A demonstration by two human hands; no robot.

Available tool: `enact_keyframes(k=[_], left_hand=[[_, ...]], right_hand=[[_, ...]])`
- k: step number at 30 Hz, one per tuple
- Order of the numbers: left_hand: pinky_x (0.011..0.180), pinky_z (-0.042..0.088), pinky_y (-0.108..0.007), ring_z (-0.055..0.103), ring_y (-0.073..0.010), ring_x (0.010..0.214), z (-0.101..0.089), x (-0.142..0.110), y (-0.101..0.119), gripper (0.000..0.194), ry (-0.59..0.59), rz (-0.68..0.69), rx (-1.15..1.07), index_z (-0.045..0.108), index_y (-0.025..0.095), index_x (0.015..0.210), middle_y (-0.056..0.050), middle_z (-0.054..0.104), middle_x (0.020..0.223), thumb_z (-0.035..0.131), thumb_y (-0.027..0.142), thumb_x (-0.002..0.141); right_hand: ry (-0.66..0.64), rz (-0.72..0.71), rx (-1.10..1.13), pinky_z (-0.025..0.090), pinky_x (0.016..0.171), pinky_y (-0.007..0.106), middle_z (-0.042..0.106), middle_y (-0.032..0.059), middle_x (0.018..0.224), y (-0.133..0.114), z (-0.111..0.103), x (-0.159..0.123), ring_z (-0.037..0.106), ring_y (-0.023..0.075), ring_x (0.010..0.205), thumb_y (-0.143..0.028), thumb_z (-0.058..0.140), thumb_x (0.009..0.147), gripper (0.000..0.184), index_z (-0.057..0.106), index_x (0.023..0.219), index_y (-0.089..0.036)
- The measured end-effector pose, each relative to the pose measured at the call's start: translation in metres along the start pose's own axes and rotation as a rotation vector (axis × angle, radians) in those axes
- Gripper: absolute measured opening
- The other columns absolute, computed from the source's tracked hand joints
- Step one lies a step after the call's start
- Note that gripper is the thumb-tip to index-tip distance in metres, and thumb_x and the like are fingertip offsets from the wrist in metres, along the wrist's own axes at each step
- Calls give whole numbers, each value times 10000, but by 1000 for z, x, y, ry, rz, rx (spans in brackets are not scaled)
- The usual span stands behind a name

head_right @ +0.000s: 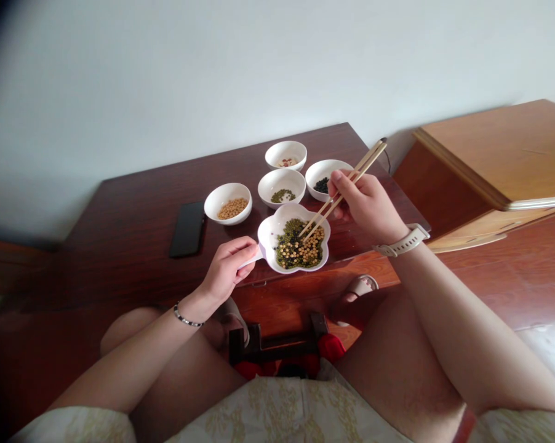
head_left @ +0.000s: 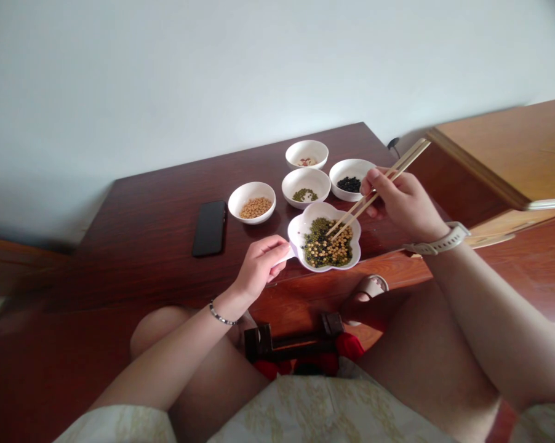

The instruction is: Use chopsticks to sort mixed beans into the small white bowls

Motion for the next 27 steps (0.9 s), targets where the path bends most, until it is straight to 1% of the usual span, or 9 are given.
enact_keyframes(k=[5,10,15,18,20,23,27], left_hand=[[563,215,-234,373,-102,589,-1,1,-3,443,-13,6,-24,730,205,900,66,508,656,934,548,1094],[562,221,-240,374,-102,583,-2,0,-4,429,-1,7,-31,735,209,902,63,526,660,935,536,1094],[586,228,-246,382,-102,599,-3,-1,-4,407,-3,9,-50,749,204,912,57,538,680,925,516,1106],[595,233,-251,392,-99,606,-5,1,-6,437,-18,2,-54,735,202,892,54,535,702,942,530,1095],[595,225,-256,395,-100,606,-5,1,-7,450,-33,-3,-57,736,202,887,53,530,703,944,542,1097],[601,214,-261,391,-102,610,-6,1,-8,419,-56,5,-81,758,199,909,51,539,697,926,515,1129],[595,216,-253,375,-105,608,-5,0,-8,387,-86,-12,-108,763,201,927,57,533,677,910,486,1144]], right_hand=[[28,6,-1,380,471,265,588,-45,593,8,6,0,508,148,502,-930,832,1166,731,689,871,-277],[49,8,24,371,475,273,553,-52,572,11,11,1,488,146,492,-950,821,1161,752,692,854,-276],[54,-6,25,352,470,267,581,-38,592,8,7,0,477,140,500,-928,850,1152,734,707,855,-272],[62,-6,15,339,456,266,575,-34,607,7,3,2,480,140,506,-931,848,1148,733,718,857,-270],[78,14,22,329,446,262,568,-38,624,9,0,3,486,142,511,-933,865,1132,728,708,864,-275],[105,39,52,324,440,259,563,-45,660,12,-1,5,476,138,519,-904,907,1113,710,676,867,-279],[116,32,104,311,447,282,627,-19,770,10,2,8,440,125,544,-839,944,1103,687,644,851,-275]])
Point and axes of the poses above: each hand's wrist, its own x-axis towards the middle knuckle, its own z-axis out of the palm, y = z × x, the point moved 7 cm from there along x, towards the middle knuckle
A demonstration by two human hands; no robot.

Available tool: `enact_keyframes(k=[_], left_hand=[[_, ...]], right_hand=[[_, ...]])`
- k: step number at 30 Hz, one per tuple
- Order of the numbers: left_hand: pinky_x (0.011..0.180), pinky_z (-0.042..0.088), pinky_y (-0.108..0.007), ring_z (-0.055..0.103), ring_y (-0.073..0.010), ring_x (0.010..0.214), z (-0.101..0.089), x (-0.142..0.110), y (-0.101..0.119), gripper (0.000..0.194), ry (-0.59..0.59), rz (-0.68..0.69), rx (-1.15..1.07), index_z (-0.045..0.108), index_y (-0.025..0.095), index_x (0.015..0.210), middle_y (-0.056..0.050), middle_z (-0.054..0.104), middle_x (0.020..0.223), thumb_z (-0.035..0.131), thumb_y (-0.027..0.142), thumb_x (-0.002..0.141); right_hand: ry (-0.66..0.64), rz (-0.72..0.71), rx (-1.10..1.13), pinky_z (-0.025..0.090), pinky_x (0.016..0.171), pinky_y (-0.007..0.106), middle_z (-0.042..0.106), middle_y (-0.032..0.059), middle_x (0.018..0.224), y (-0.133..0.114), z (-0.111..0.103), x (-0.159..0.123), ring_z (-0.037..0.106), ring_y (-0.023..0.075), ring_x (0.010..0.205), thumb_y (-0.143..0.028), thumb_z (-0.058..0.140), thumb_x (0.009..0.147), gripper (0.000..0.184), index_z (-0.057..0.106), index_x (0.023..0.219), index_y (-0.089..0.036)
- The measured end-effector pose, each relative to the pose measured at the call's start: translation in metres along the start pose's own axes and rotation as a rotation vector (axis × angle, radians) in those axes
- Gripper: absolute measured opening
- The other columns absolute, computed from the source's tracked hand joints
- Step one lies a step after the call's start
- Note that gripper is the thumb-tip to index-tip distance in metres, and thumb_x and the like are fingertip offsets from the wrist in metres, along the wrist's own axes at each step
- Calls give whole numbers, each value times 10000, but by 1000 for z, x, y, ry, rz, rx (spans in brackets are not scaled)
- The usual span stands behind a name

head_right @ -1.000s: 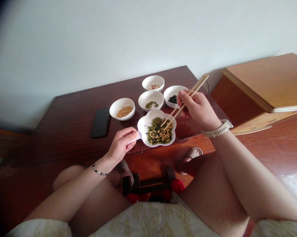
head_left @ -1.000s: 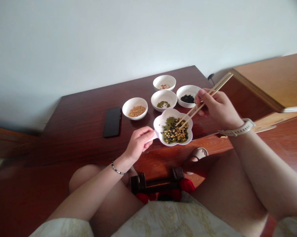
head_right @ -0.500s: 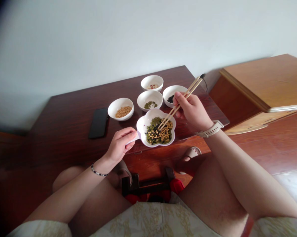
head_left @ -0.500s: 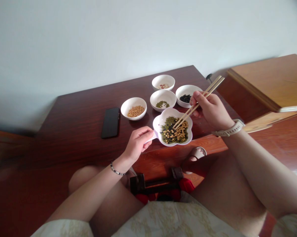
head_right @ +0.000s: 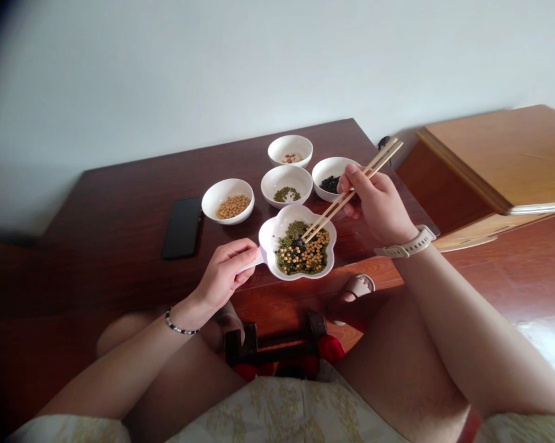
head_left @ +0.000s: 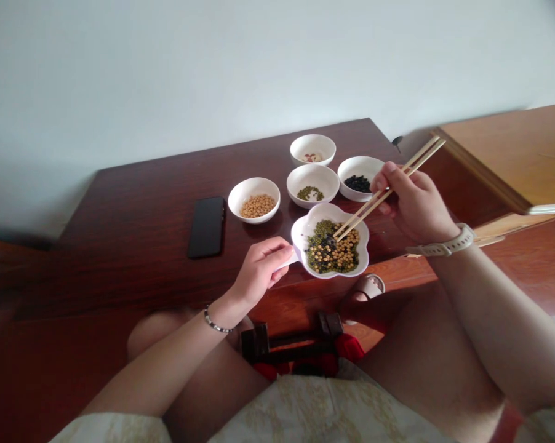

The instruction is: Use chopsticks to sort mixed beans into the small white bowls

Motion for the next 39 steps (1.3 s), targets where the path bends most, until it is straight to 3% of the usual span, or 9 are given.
enact_keyframes(k=[6,11,19,25,33,36,39], left_hand=[[569,222,-239,355,-115,606,-1,-7,5,416,21,-82,28,737,215,905,70,502,657,935,529,1092],[576,222,-250,352,-116,599,-10,-17,7,396,43,-106,63,747,219,906,68,504,653,927,521,1087],[575,220,-268,353,-120,583,-19,-28,8,392,40,-118,90,762,222,910,63,508,641,919,531,1094],[576,201,-261,331,-114,598,-19,-30,11,363,41,-92,22,777,212,926,70,489,647,927,489,1106],[570,216,-254,340,-114,590,-25,-29,10,373,43,-86,52,772,213,940,73,497,648,915,511,1113],[578,219,-248,342,-109,592,-26,-28,10,375,45,-79,44,765,208,938,75,504,654,917,501,1116],[580,222,-248,342,-106,590,-28,-27,10,393,60,-76,48,750,209,921,76,505,653,925,503,1114]], right_hand=[[32,-58,94,265,480,296,602,-12,805,-5,9,11,398,134,585,-853,971,1056,697,621,843,-290],[114,-135,151,275,526,328,476,-28,774,-7,32,24,432,164,611,-728,846,1169,570,590,876,-312],[184,-187,169,317,498,314,580,17,906,-13,78,32,499,166,631,-671,688,1293,541,541,923,-306],[69,-190,167,430,553,298,568,-11,864,-5,107,33,620,175,665,-742,707,1261,518,598,983,-319],[82,-188,152,405,512,308,580,10,841,-5,94,40,571,180,642,-831,736,1234,604,620,948,-311],[-13,-158,220,356,474,312,534,1,781,-7,90,38,494,162,604,-840,860,1166,636,639,903,-305],[-156,-122,272,278,442,307,588,0,809,-13,90,30,432,119,572,-825,1009,1064,665,675,876,-282]])
Point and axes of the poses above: each hand's wrist, its own x-axis towards the middle knuckle, its own z-axis out of the palm, y = z × x, the point moved 7 cm from there along x, towards the middle knuckle
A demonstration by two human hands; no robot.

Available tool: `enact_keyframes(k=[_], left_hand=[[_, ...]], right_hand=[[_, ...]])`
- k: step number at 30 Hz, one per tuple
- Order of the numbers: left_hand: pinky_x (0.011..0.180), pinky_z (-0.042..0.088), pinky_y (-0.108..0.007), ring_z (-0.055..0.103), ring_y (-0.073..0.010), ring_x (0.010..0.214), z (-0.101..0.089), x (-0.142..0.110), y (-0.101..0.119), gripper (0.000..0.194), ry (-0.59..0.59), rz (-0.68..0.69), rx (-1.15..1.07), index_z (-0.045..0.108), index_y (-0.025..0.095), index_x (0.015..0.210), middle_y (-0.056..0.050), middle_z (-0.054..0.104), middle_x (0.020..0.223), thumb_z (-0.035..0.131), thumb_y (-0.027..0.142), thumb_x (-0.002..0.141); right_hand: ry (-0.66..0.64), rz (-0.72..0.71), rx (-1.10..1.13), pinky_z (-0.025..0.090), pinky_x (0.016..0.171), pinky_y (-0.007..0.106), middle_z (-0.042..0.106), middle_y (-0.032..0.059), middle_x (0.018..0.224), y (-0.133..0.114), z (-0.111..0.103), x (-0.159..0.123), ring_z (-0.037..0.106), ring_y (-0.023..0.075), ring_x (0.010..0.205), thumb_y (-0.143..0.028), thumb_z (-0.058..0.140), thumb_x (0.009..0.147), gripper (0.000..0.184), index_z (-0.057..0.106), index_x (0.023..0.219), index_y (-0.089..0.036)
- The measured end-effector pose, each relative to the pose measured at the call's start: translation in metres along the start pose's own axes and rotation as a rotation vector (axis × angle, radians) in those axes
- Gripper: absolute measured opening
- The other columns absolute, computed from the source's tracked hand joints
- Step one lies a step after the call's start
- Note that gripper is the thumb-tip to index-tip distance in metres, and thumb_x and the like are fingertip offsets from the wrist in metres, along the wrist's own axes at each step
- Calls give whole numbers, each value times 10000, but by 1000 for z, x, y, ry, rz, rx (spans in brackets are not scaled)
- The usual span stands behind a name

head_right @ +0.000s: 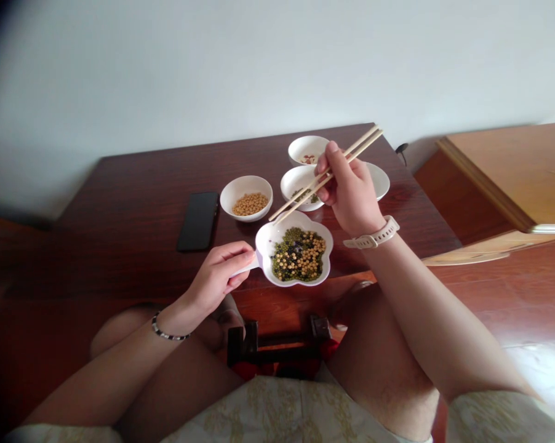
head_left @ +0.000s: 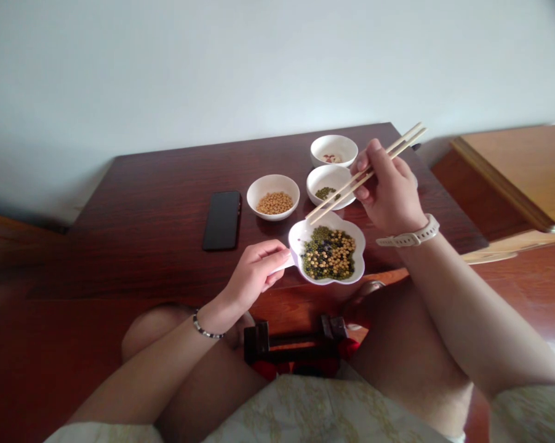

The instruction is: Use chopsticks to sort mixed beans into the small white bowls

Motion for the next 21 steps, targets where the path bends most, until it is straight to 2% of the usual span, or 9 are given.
enact_keyframes(k=[3,8,13,17,21], left_hand=[[574,213,-251,338,-105,588,-2,1,0,401,13,7,-2,743,211,918,76,501,651,929,505,1117],[569,209,-257,334,-100,583,-3,4,0,426,23,26,-13,735,211,902,73,505,652,939,511,1124],[570,197,-260,329,-92,585,-3,5,-2,420,23,49,-46,733,202,897,72,512,662,935,478,1142],[571,202,-258,339,-92,585,-3,5,-3,415,24,43,-44,733,203,901,71,512,658,937,478,1137],[571,219,-258,346,-94,580,-3,5,-2,419,34,33,-25,734,206,893,69,521,652,944,485,1124]], right_hand=[[-105,76,-31,250,429,309,583,0,799,-2,3,-10,432,115,556,-858,1040,1025,695,701,861,-274],[-175,152,-141,323,435,315,544,-17,683,0,0,-23,449,140,525,-918,996,1041,696,713,905,-296],[-247,140,-265,290,444,319,591,-5,619,-1,4,-31,442,139,511,-977,882,1099,735,745,890,-285],[-292,137,-278,300,458,328,612,-7,638,0,11,-34,466,143,523,-1020,854,1086,764,739,900,-288],[-253,110,-250,309,458,334,584,-14,630,4,14,-34,482,152,520,-1016,867,1079,750,739,902,-299]])
Point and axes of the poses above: each hand's wrist, its own x-axis towards the middle knuckle, its own z-axis out of the palm, y = z × x, the point moved 7 cm from there along x, towards the middle knuckle
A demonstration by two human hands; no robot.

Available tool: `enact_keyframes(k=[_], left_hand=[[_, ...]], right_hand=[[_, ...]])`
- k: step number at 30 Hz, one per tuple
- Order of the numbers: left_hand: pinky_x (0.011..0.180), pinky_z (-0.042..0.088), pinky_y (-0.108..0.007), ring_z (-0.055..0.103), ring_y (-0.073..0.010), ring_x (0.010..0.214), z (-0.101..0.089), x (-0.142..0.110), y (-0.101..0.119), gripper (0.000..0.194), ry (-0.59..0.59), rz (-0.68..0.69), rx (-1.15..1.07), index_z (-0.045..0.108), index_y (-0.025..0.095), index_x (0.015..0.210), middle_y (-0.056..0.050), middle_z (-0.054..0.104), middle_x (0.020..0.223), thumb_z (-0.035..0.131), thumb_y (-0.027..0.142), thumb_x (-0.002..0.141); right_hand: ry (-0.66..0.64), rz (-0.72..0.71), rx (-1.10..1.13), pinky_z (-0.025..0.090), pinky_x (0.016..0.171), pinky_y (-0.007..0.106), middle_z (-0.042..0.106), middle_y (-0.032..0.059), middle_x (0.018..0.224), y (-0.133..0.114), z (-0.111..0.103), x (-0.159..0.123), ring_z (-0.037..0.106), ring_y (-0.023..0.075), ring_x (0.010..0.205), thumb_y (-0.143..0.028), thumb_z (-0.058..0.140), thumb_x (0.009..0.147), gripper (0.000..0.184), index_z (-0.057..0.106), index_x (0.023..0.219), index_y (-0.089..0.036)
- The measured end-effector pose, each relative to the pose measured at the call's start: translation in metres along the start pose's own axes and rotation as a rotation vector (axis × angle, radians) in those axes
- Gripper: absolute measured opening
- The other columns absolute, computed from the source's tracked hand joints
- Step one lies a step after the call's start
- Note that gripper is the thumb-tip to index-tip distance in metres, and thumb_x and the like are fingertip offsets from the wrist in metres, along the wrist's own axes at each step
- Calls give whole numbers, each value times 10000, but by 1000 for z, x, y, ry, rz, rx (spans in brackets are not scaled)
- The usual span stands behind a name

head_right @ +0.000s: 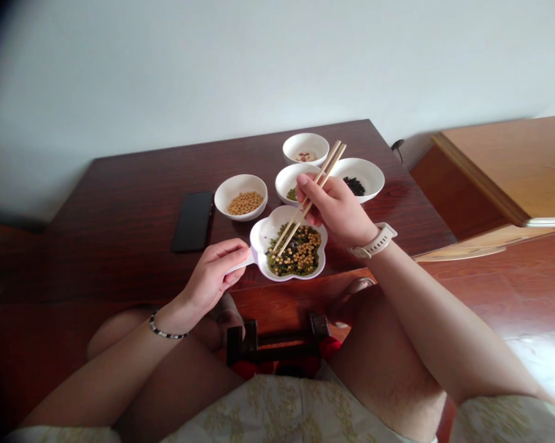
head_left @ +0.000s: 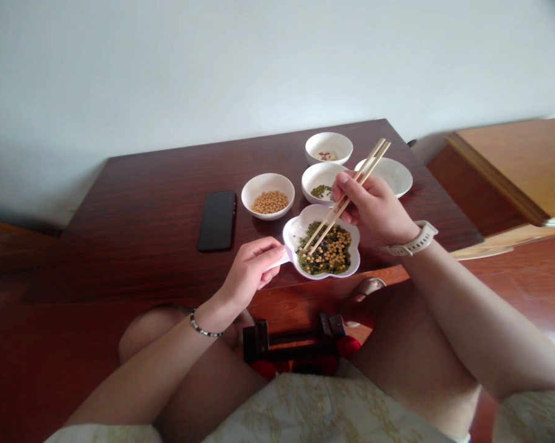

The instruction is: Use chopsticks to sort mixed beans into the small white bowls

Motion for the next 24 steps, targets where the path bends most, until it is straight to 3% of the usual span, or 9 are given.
enact_keyframes(k=[9,24], left_hand=[[576,199,-265,346,-91,587,0,-2,1,403,0,7,-15,750,199,896,62,521,661,928,461,1145],[574,212,-256,340,-97,585,1,-3,3,430,7,-9,1,733,210,895,64,517,658,932,508,1132]], right_hand=[[11,-41,11,391,497,345,606,-2,644,4,8,1,509,155,537,-993,862,1104,734,747,902,-297],[54,4,-1,394,508,359,572,3,683,5,5,1,493,173,565,-999,854,1102,733,697,914,-308]])
Point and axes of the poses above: each hand's wrist, its own x-axis towards the middle knuckle, its own z-axis out of the palm, y = z × x, the point moved 7 cm from there along x, towards the middle knuckle
